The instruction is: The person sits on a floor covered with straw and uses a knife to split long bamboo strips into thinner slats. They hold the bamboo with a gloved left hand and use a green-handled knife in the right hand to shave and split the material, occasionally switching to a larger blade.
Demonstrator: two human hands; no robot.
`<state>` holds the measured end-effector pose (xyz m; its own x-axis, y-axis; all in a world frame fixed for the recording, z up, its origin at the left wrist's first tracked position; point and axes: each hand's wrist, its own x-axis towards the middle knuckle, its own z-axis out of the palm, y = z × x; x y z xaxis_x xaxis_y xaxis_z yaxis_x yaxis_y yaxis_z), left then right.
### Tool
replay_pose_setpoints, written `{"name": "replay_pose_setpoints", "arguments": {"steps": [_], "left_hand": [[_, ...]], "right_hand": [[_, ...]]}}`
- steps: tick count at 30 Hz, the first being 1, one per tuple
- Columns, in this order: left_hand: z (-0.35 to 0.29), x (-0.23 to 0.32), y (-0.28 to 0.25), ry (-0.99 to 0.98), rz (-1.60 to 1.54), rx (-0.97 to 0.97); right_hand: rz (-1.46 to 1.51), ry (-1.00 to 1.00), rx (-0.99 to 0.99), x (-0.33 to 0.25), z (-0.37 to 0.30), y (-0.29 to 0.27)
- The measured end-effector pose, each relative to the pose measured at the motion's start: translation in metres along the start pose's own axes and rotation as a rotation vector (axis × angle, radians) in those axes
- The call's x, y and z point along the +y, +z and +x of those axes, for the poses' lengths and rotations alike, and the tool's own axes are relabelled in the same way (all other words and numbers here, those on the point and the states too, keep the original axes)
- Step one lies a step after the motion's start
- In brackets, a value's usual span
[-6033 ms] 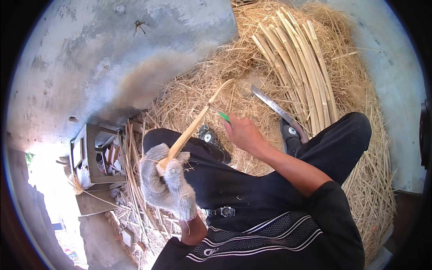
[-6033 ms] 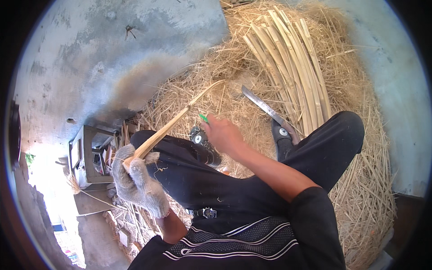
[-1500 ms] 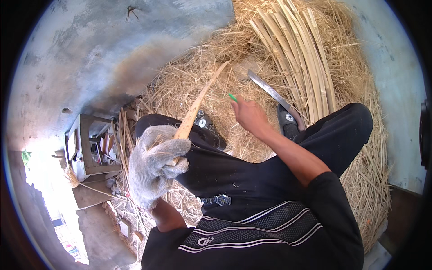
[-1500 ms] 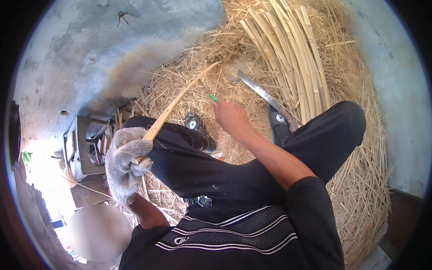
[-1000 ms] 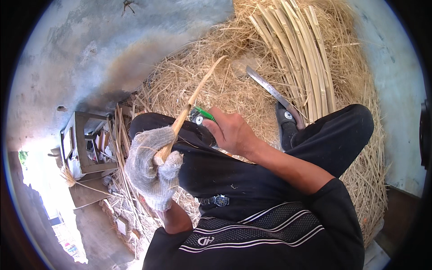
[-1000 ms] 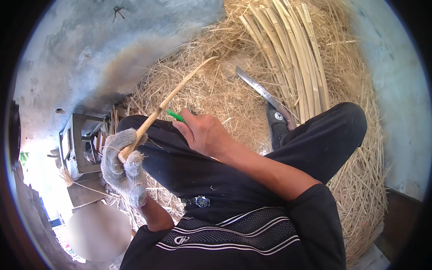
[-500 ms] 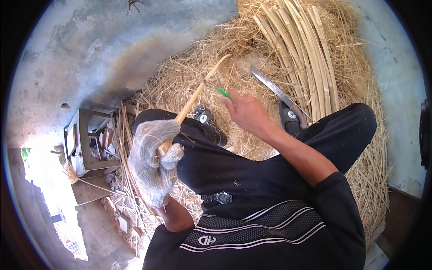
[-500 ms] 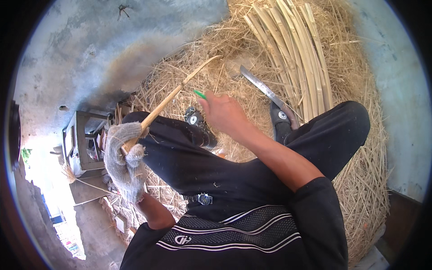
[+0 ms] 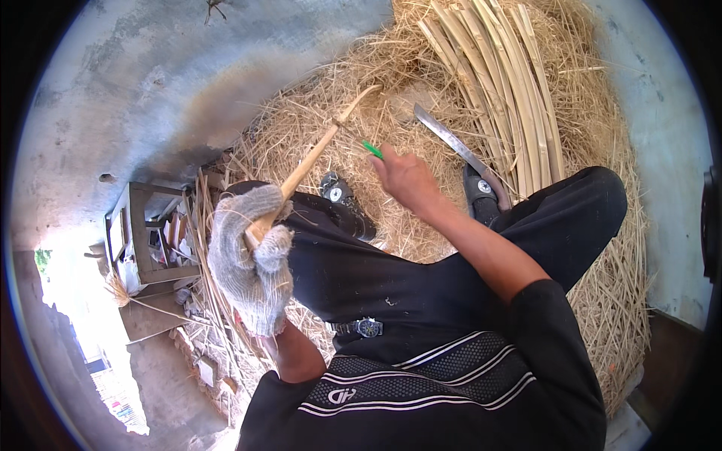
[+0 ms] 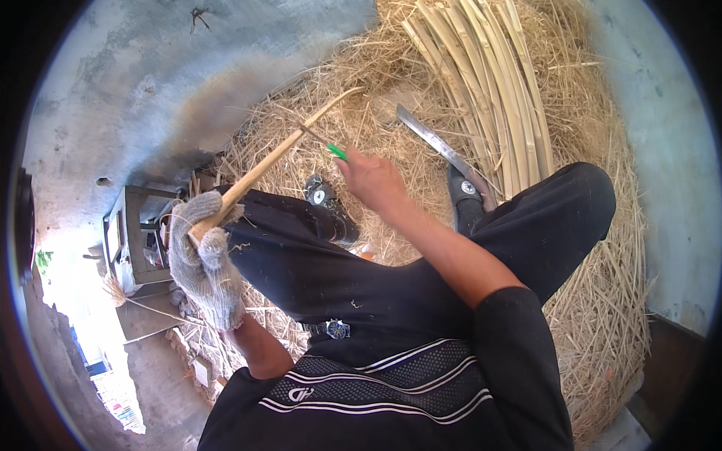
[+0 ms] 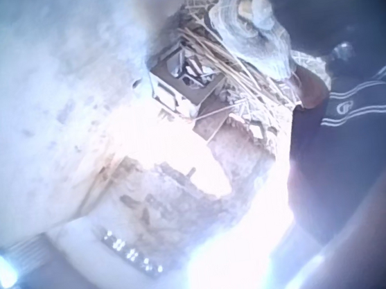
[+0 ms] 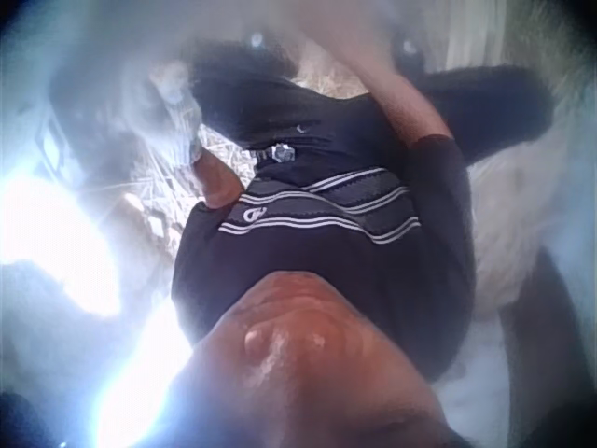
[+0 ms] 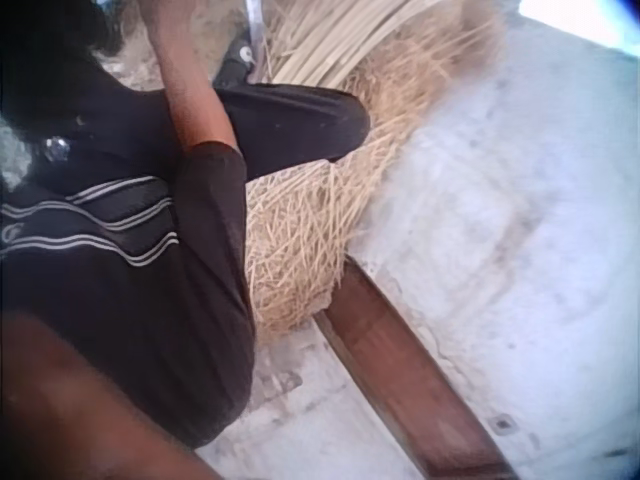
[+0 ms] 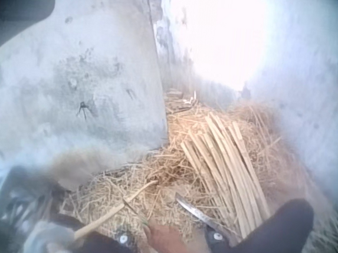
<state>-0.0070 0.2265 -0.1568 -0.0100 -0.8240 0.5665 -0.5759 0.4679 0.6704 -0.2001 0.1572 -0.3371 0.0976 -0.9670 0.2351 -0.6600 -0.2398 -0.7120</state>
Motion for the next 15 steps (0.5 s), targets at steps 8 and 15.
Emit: {"name": "replay_pose_setpoints", "arguments": {"steps": [8, 15], "left_hand": [[-0.004, 0.001, -0.026, 0.190, 0.215, 0.404], [-0.011, -0.012, -0.017, 0.139, 0.282, 0.333]], "right_hand": [[0.348, 0.085, -0.289, -0.063, -0.010, -0.052], [0.067, -0.008, -0.200, -0.067, -0.016, -0.042]]}}
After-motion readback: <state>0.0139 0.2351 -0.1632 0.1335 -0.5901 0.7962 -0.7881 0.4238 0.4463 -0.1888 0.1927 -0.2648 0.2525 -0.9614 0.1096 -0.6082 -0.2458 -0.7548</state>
